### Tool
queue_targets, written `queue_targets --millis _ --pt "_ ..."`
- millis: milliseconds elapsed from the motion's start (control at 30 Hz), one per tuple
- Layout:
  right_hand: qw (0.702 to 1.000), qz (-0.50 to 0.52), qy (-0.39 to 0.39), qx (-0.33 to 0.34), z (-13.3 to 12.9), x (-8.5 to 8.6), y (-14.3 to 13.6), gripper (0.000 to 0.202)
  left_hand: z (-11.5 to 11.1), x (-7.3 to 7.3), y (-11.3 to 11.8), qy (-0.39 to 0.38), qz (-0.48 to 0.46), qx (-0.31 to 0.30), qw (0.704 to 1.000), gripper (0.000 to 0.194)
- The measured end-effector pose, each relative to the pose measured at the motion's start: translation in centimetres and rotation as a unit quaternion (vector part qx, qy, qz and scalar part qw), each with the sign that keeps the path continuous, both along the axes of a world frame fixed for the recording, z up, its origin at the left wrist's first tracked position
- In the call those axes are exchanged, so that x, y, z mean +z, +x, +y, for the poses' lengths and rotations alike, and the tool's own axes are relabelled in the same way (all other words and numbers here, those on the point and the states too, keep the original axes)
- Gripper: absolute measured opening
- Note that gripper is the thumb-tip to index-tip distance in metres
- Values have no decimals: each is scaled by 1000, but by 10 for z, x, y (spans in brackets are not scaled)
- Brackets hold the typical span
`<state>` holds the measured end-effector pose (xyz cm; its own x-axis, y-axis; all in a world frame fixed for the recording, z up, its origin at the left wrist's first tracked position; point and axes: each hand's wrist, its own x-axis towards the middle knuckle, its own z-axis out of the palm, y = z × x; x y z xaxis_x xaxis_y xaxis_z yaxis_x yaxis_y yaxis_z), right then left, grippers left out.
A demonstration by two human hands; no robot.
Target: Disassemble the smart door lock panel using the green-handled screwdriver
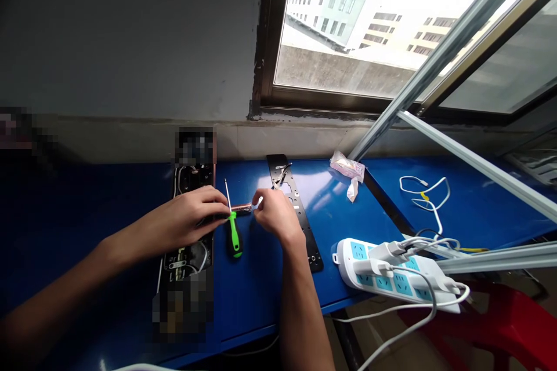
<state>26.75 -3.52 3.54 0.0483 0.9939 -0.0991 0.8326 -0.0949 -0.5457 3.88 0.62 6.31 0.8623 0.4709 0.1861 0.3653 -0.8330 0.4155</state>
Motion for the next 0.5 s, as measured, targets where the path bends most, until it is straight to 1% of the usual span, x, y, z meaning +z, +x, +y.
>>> queue_targets --millis 67,133,233,367,433,500 --pt "1000 2 0 0 0 -1 0 15 -2 2 2 9 8 -15 1000 20" --pt "1000 8 -1 2 1 -2 0 12 -3 3 2 7 6 -14 1000 20" --pt "1000 15 2 3 3 -4 -1 14 -2 1 0 -8 -1 2 1000 22" --pt "1000 19 8 4 4 -9 -3 16 -1 -3 -4 -14 -5 -1 1000 22" --pt "1000 22 12 5 4 -11 -4 14 2 -1 -7 -31 -13 0 999 23" --pt "1000 26 18 2 4 -12 -3 13 6 5 -11 -53 -27 10 998 22"
